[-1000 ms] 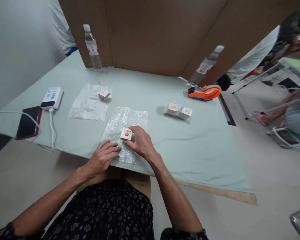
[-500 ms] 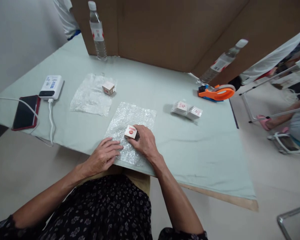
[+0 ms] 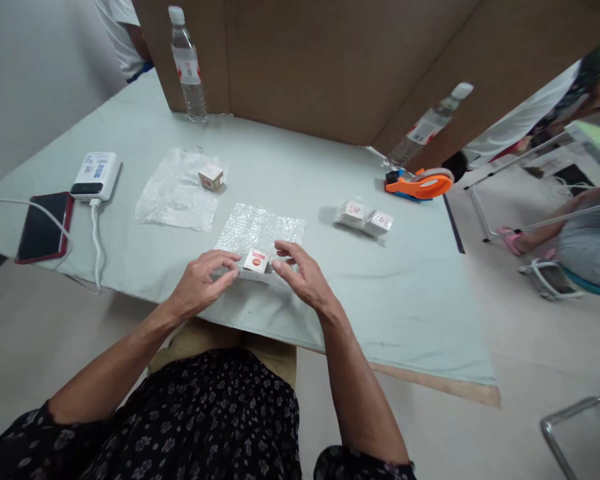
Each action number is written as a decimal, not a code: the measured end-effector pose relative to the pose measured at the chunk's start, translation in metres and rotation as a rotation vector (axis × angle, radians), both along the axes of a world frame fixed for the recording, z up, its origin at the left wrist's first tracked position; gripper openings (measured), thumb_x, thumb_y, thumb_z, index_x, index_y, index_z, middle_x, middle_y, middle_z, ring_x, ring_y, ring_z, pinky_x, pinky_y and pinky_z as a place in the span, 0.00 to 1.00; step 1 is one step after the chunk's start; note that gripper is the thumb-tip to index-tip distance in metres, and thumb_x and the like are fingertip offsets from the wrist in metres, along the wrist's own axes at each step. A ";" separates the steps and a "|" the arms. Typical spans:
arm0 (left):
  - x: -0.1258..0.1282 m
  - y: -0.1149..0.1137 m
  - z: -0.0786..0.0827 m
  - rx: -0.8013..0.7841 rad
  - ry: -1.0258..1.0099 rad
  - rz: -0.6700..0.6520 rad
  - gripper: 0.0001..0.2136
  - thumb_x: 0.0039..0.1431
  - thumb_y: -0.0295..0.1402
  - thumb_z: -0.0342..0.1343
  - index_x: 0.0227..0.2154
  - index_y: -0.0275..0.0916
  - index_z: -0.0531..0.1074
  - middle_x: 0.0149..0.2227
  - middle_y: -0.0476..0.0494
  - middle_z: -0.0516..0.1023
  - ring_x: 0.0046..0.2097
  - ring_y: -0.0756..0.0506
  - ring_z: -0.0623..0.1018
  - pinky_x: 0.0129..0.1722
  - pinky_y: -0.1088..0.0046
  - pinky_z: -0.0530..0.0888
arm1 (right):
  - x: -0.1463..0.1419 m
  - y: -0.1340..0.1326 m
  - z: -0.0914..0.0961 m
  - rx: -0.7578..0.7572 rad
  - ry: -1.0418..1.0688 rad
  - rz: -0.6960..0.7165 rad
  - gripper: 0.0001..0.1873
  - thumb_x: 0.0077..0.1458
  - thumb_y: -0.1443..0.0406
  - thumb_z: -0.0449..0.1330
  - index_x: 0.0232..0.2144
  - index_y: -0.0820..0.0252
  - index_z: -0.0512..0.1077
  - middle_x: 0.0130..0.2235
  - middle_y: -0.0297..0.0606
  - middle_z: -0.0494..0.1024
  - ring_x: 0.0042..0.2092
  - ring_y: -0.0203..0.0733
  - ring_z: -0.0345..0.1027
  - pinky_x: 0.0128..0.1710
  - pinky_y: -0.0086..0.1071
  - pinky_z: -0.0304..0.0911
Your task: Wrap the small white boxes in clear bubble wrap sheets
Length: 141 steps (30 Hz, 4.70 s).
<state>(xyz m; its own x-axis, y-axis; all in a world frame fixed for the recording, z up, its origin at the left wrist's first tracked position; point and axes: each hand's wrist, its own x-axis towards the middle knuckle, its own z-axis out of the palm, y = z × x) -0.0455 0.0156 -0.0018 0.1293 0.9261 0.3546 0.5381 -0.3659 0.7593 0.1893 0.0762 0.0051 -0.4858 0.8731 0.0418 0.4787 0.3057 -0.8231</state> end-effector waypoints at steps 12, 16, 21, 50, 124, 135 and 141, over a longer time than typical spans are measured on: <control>0.018 0.056 -0.005 -0.336 -0.111 0.051 0.03 0.53 0.31 0.57 0.28 0.38 0.75 0.35 0.47 0.82 0.36 0.47 0.78 0.36 0.73 0.71 | -0.021 -0.001 -0.023 -0.113 0.263 -0.245 0.11 0.51 0.58 0.63 0.23 0.58 0.70 0.42 0.41 0.80 0.42 0.44 0.73 0.47 0.40 0.64; 0.018 0.053 -0.012 -0.285 -0.140 0.053 0.05 0.54 0.33 0.57 0.29 0.38 0.75 0.31 0.49 0.79 0.33 0.49 0.76 0.35 0.74 0.70 | -0.021 -0.002 -0.022 -0.139 0.306 -0.253 0.11 0.49 0.59 0.63 0.22 0.58 0.70 0.41 0.40 0.79 0.40 0.42 0.72 0.43 0.37 0.65; 0.019 0.039 -0.012 -0.297 -0.153 0.032 0.05 0.55 0.33 0.57 0.29 0.38 0.75 0.31 0.48 0.79 0.34 0.49 0.76 0.36 0.74 0.70 | -0.021 -0.011 -0.019 -0.102 0.270 -0.193 0.10 0.50 0.61 0.62 0.22 0.58 0.69 0.38 0.39 0.79 0.39 0.42 0.72 0.42 0.36 0.65; -0.042 0.012 -0.003 -0.464 0.043 0.340 0.13 0.53 0.39 0.57 0.39 0.38 0.74 0.28 0.48 0.77 0.29 0.48 0.74 0.32 0.72 0.71 | -0.040 -0.039 0.003 0.694 -0.570 0.090 0.11 0.67 0.61 0.52 0.48 0.55 0.70 0.43 0.42 0.77 0.42 0.48 0.64 0.44 0.42 0.54; 0.046 0.009 0.026 -0.338 0.704 -0.096 0.12 0.67 0.32 0.46 0.41 0.38 0.75 0.36 0.40 0.75 0.37 0.44 0.77 0.35 0.70 0.71 | -0.045 -0.048 -0.011 -0.023 0.107 -0.498 0.29 0.58 0.60 0.56 0.60 0.66 0.63 0.28 0.32 0.72 0.30 0.38 0.67 0.36 0.36 0.66; 0.042 0.011 0.020 -0.354 0.519 -0.150 0.09 0.64 0.30 0.48 0.39 0.37 0.73 0.38 0.41 0.76 0.38 0.45 0.76 0.40 0.68 0.71 | -0.023 -0.047 0.006 -0.215 0.156 -0.129 0.29 0.59 0.63 0.53 0.62 0.62 0.62 0.46 0.42 0.77 0.35 0.36 0.69 0.39 0.35 0.69; 0.034 0.016 0.018 -0.423 0.151 -0.158 0.15 0.53 0.29 0.54 0.46 0.39 0.69 0.28 0.51 0.74 0.29 0.49 0.72 0.31 0.73 0.68 | -0.019 -0.034 0.011 -0.093 -0.072 0.067 0.32 0.57 0.64 0.55 0.64 0.56 0.58 0.47 0.42 0.76 0.34 0.37 0.68 0.40 0.37 0.68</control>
